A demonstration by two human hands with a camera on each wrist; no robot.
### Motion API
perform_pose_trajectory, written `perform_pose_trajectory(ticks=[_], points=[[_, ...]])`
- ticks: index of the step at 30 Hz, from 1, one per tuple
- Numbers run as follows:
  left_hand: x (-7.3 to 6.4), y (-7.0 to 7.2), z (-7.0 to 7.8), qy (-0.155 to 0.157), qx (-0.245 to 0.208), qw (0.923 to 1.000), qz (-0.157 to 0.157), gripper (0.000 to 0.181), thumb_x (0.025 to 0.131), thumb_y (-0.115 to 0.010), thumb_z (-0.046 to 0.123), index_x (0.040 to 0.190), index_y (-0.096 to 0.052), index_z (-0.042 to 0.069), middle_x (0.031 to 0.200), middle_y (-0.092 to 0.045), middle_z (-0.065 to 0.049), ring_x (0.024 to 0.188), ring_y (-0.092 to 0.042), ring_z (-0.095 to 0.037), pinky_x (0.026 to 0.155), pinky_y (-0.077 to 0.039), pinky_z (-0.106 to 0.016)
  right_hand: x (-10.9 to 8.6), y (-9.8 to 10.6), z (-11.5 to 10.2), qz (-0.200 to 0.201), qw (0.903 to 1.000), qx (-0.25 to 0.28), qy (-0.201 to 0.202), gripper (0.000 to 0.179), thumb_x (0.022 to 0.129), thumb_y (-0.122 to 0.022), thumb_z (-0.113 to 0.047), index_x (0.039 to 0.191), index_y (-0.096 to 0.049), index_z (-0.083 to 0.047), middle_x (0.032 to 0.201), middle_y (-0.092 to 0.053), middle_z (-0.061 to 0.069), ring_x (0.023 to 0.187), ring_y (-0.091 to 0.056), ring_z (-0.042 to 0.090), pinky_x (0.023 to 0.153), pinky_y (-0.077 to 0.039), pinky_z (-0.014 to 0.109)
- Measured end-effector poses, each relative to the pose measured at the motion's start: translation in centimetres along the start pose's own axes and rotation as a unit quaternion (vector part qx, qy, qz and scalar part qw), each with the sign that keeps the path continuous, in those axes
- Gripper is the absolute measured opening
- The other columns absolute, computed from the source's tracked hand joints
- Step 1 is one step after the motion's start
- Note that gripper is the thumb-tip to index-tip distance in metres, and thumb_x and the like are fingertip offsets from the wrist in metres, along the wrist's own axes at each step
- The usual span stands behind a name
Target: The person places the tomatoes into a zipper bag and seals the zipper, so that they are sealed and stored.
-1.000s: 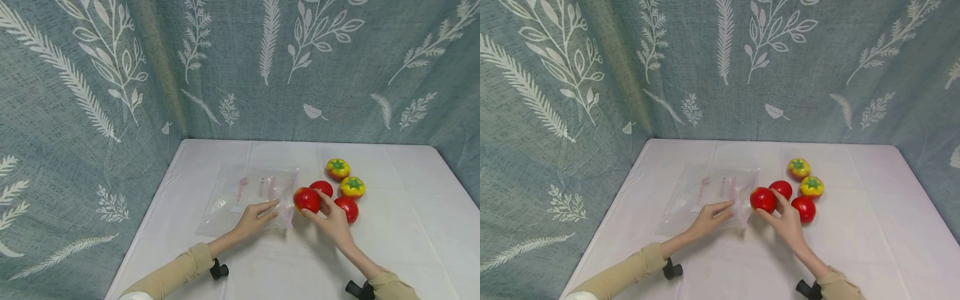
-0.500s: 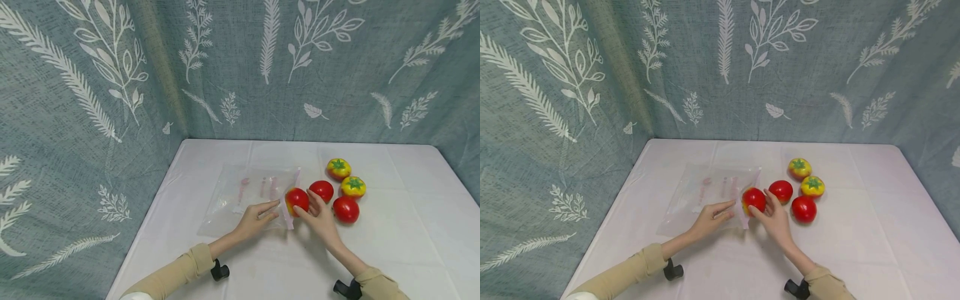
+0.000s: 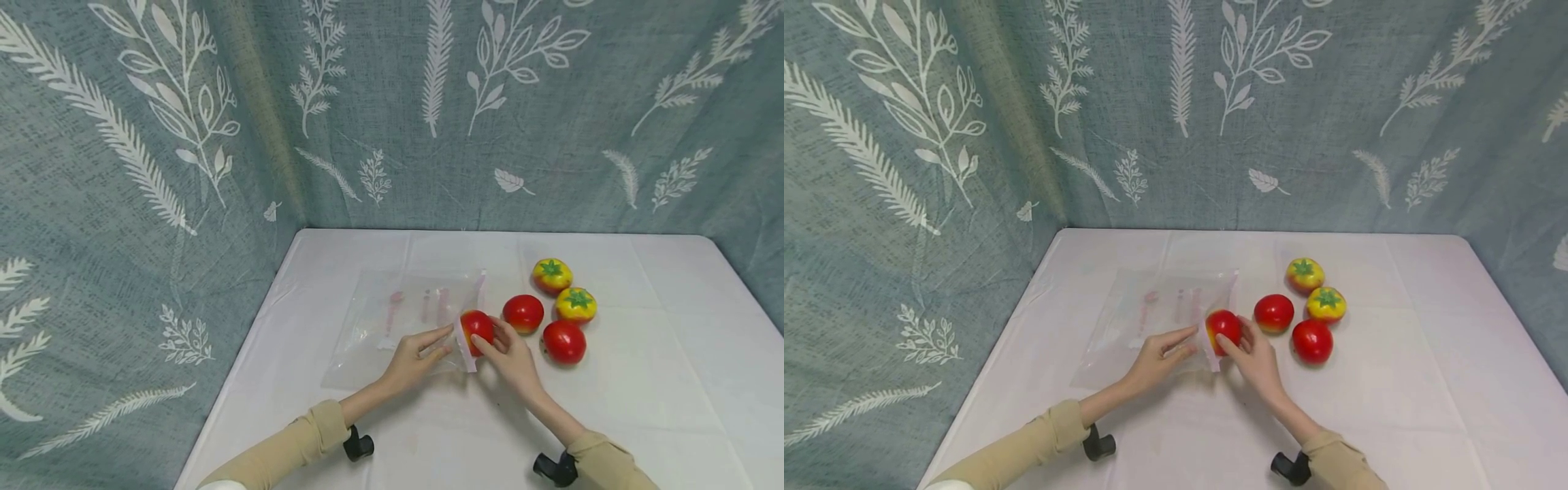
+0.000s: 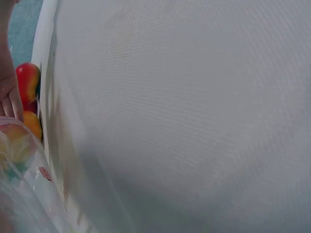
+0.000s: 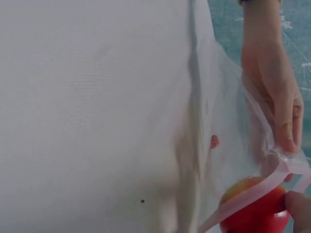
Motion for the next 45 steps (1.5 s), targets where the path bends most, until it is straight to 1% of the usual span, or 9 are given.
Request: perform_pose_trajectory(ticks=[3, 8, 14, 19, 27, 31, 34, 41, 45], points=[[0.0, -0.2, -1.1, -0.005, -0.007, 1.0, 0.003, 0.04, 0.087, -0.064, 0.005, 0.126, -0.058, -0.004, 0.128, -0.06, -0.017, 0.12, -0.057, -0.031, 0.1, -0.049, -0.041, 0.2, -0.3, 0.2, 0.003, 1.0, -0.005, 0.005, 0.064, 0.09, -0.065, -0.027, 0.141, -0.037, 0.0, 0.144, -0.043, 0.022, 0.131, -0.046, 0.038, 0.103, -0.044, 0.042], [0.0, -0.2, -1.2, -0.018, -0.022, 0.9996, -0.002, 0.041, 0.089, -0.064, 0.011, 0.129, -0.058, 0.002, 0.131, -0.059, -0.011, 0.122, -0.056, -0.025, 0.102, -0.048, -0.036, 0.6, -0.9, 0.3, 0.0, 0.9999, -0.005, 0.015, 0.062, 0.09, -0.065, -0.02, 0.141, -0.038, 0.003, 0.143, -0.045, 0.024, 0.129, -0.048, 0.038, 0.103, -0.043, 0.041], [0.1, -0.3, -1.0, -0.023, -0.033, 0.9991, -0.014, 0.042, 0.089, -0.063, 0.01, 0.129, -0.056, 0.0, 0.131, -0.058, -0.013, 0.123, -0.055, -0.026, 0.104, -0.047, -0.037, 1.1, -1.5, 0.1, -0.028, 0.9989, -0.01, 0.036, 0.059, 0.09, -0.064, -0.013, 0.141, -0.038, 0.004, 0.142, -0.045, 0.024, 0.131, -0.045, 0.039, 0.105, -0.041, 0.043], [0.1, -0.4, -0.8, -0.025, -0.018, 0.9994, -0.015, 0.039, 0.087, -0.063, 0.002, 0.125, -0.057, -0.006, 0.125, -0.061, -0.019, 0.119, -0.058, -0.032, 0.101, -0.049, -0.039, 1.7, -1.8, -0.3, -0.057, 0.9974, -0.015, 0.041, 0.058, 0.09, -0.064, -0.011, 0.139, -0.04, 0.006, 0.141, -0.046, 0.026, 0.128, -0.048, 0.04, 0.104, -0.043, 0.045], [0.0, 0.3, 2.9, -0.054, 0.007, 0.9985, -0.011, 0.034, 0.085, -0.063, -0.005, 0.117, -0.059, -0.014, 0.118, -0.063, -0.026, 0.112, -0.061, -0.038, 0.097, -0.052, -0.035, 3.1, -2.2, -0.5, -0.068, 0.9952, -0.04, 0.057, 0.053, 0.087, -0.065, -0.006, 0.133, -0.045, 0.011, 0.133, -0.051, 0.03, 0.121, -0.053, 0.043, 0.099, -0.047, 0.046], [0.0, 0.5, 3.3, -0.057, 0.015, 0.9982, 0.001, 0.033, 0.084, -0.063, -0.005, 0.116, -0.06, -0.013, 0.116, -0.064, -0.025, 0.11, -0.062, -0.037, 0.096, -0.053, -0.036, 3.7, -2.6, -0.7, -0.078, 0.9936, -0.037, 0.073, 0.047, 0.084, -0.065, -0.001, 0.126, -0.05, 0.014, 0.128, -0.053, 0.033, 0.117, -0.055, 0.045, 0.097, -0.048, 0.047], [0.0, 0.5, 3.0, -0.05, 0.012, 0.9987, 0.002, 0.034, 0.085, -0.063, -0.004, 0.118, -0.06, -0.011, 0.118, -0.063, -0.024, 0.111, -0.061, -0.036, 0.096, -0.053, -0.039, 4.1, -2.8, -0.8, -0.087, 0.9924, -0.046, 0.074, 0.043, 0.084, -0.066, -0.003, 0.122, -0.054, 0.012, 0.126, -0.055, 0.033, 0.115, -0.056, 0.045, 0.096, -0.05, 0.047], [0.2, -0.3, -0.6, -0.061, -0.003, 0.9981, 0.006, 0.037, 0.088, -0.064, 0.008, 0.124, -0.06, -0.001, 0.123, -0.064, -0.014, 0.112, -0.063, -0.022, 0.096, -0.053, -0.03, 5.1, -3.1, -1.1, -0.094, 0.9913, -0.071, 0.059, 0.043, 0.082, -0.067, -0.005, 0.12, -0.055, 0.013, 0.122, -0.057, 0.033, 0.112, -0.059, 0.044, 0.094, -0.052, 0.047], [0.1, -0.2, -0.7, -0.058, -0.007, 0.9982, 0.011, 0.038, 0.088, -0.064, 0.008, 0.125, -0.06, 0.0, 0.124, -0.064, -0.014, 0.11, -0.064, -0.021, 0.095, -0.053, -0.03, 5.3, -3.3, -1.1, -0.1, 0.9891, -0.093, 0.056, 0.041, 0.082, -0.066, -0.005, 0.117, -0.056, 0.012, 0.12, -0.06, 0.031, 0.111, -0.06, 0.042, 0.096, -0.051, 0.048]])
Point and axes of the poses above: each hand's wrist, its own x-axis towards the middle knuckle, its own y-axis out of the back of the hand, z = x × y, the point moved 5 cm from there along x, towards the middle knuckle
